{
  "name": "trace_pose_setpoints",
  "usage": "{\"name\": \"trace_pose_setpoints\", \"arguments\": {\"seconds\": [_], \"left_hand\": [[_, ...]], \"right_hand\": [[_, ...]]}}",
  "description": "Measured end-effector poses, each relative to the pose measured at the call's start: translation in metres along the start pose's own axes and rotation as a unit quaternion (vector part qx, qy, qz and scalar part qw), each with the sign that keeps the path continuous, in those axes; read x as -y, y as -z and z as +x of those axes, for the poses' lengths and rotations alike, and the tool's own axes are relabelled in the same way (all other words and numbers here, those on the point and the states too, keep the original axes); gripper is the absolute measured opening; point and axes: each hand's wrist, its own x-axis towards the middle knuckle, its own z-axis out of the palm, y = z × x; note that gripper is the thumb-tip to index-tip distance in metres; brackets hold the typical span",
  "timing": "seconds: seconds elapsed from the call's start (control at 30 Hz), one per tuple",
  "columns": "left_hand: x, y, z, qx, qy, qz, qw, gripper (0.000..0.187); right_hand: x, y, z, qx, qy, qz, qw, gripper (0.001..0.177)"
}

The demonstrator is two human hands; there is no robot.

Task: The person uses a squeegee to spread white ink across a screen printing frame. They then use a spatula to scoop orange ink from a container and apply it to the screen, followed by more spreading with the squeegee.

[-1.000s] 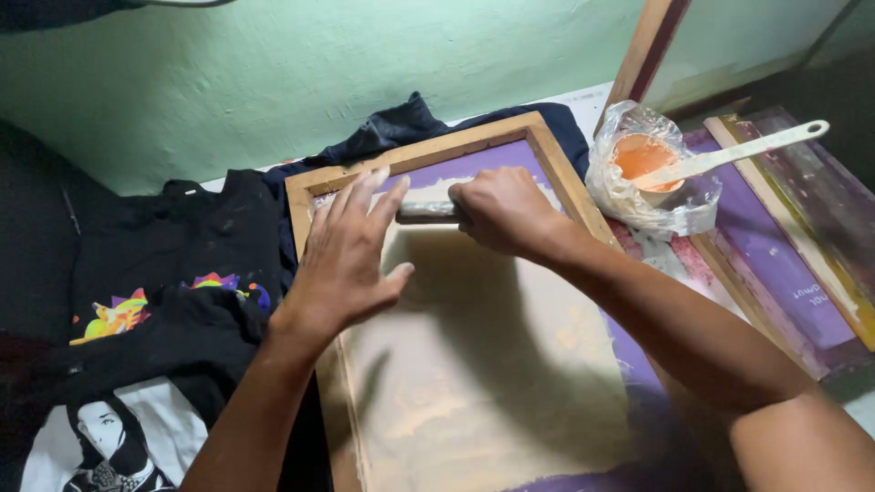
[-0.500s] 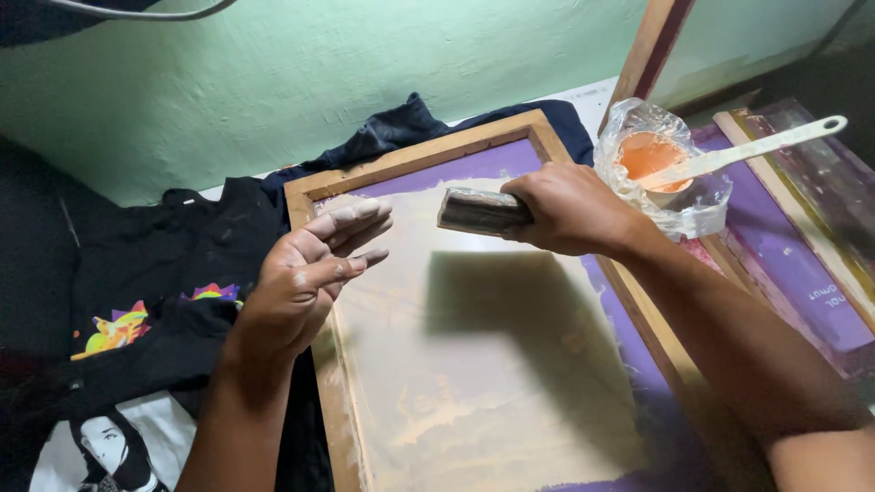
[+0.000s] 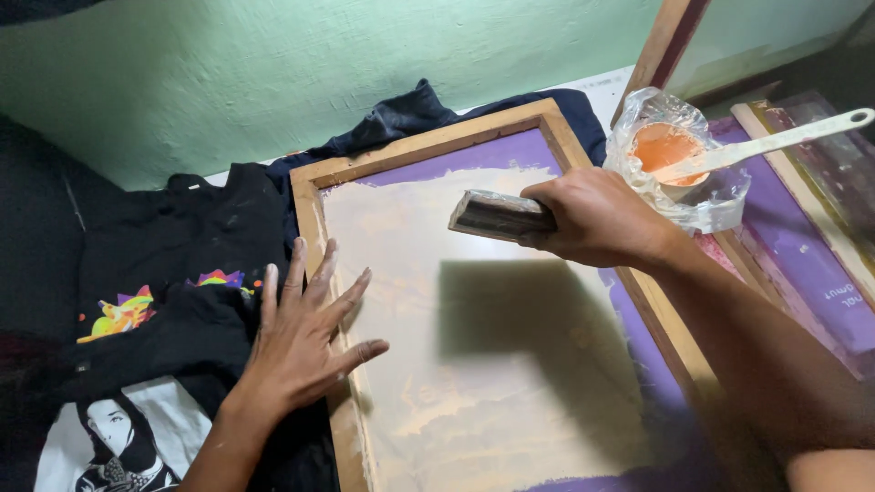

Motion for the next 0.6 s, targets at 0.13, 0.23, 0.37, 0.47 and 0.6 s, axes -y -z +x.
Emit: {"name": "trace_pose_setpoints", "arguments": {"seconds": [0.13, 0.23, 0.37, 0.47, 0.6], "left_hand": [[0.011, -0.011, -0.008, -0.043, -0.037, 0.095, 0.994, 0.095], [0.009, 0.001, -0.013, -0.017, -0.033, 0.113, 0.993, 0.094], [0.014, 0.018, -0.028, -0.047, -0.053, 0.148, 0.986, 0.089], [0.006, 0.048, -0.039, -0.048, -0.055, 0.214, 0.974, 0.089], [-0.004, 0.092, -0.045, -0.081, -0.039, 0.304, 0.948, 0.096]], "right_hand": [[0.007, 0.001, -0.004, 0.007, -0.002, 0.011, 1.000, 0.026], [0.009, 0.002, -0.009, 0.001, 0.014, 0.011, 1.000, 0.027], [0.006, 0.005, -0.014, -0.008, 0.021, 0.030, 0.999, 0.027], [0.009, 0.007, -0.017, -0.009, 0.022, 0.042, 0.999, 0.028], [0.009, 0.013, -0.019, -0.010, 0.026, 0.061, 0.998, 0.033]]}}
